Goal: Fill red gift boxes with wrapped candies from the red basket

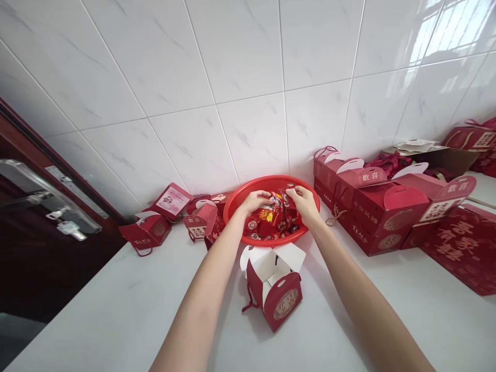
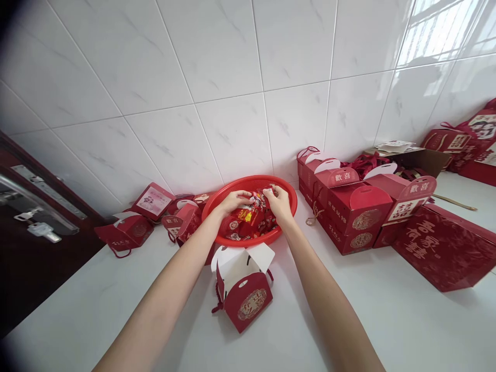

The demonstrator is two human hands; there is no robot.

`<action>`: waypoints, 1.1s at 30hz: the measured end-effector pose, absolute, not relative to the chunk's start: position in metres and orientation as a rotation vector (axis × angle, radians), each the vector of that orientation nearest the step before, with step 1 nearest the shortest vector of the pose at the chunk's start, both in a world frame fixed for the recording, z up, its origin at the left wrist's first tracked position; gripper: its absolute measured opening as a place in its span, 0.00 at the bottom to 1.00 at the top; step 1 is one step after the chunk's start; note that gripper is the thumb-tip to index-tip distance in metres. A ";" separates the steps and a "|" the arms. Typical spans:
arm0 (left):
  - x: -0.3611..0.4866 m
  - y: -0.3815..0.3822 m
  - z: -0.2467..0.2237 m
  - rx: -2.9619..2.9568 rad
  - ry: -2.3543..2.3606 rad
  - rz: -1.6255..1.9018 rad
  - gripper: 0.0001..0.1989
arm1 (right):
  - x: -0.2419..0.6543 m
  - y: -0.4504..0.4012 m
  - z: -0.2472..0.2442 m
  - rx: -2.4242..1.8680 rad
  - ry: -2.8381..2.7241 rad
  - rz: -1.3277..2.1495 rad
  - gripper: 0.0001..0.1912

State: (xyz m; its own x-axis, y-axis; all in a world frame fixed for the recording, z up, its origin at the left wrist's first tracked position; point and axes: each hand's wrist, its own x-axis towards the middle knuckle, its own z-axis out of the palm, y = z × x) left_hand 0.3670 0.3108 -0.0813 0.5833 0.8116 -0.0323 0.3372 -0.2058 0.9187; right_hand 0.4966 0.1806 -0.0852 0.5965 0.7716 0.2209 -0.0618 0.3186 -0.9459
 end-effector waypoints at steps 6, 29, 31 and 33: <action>0.368 0.321 -0.087 1.849 1.058 0.639 0.10 | 0.498 0.181 -0.085 -1.132 -0.738 0.603 0.17; 0.361 0.318 -0.086 2.119 1.469 0.425 0.12 | 0.501 0.187 -0.091 -1.135 -0.703 0.558 0.16; 0.361 0.315 -0.081 2.141 1.532 0.422 0.17 | 0.501 0.188 -0.092 -1.140 -0.702 0.555 0.16; 0.358 0.310 -0.077 2.151 1.589 0.309 0.20 | 0.502 0.188 -0.093 -1.145 -0.701 0.548 0.16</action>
